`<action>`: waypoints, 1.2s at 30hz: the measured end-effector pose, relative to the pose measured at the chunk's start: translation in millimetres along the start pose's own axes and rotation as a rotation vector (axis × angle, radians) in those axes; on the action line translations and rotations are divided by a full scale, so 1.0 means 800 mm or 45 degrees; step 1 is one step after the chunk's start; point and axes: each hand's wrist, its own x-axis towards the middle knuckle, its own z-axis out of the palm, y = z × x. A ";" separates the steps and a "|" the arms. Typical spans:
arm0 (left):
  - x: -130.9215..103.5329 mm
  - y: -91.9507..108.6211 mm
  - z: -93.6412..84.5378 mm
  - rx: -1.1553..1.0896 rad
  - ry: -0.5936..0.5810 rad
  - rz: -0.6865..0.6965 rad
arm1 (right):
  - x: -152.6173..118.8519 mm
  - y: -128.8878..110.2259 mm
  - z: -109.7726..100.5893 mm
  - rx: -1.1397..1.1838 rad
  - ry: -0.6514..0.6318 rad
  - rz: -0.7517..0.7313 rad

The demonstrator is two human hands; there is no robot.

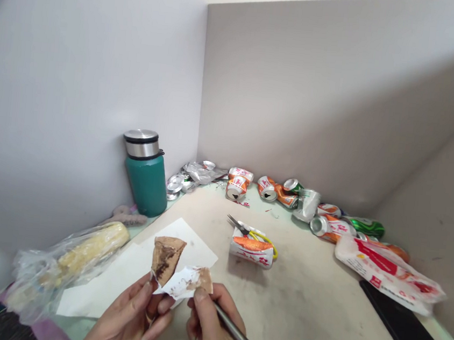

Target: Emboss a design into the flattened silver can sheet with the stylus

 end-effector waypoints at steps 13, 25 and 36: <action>-0.002 0.014 -0.008 0.050 -0.095 -0.153 | -0.002 -0.044 -0.004 -0.577 0.211 -0.228; 0.000 0.004 -0.007 0.226 -0.029 -0.047 | -0.010 -0.051 0.003 -0.521 -0.004 -0.600; 0.000 0.007 -0.003 0.457 -0.067 0.175 | -0.011 -0.043 -0.003 -0.498 0.183 -0.524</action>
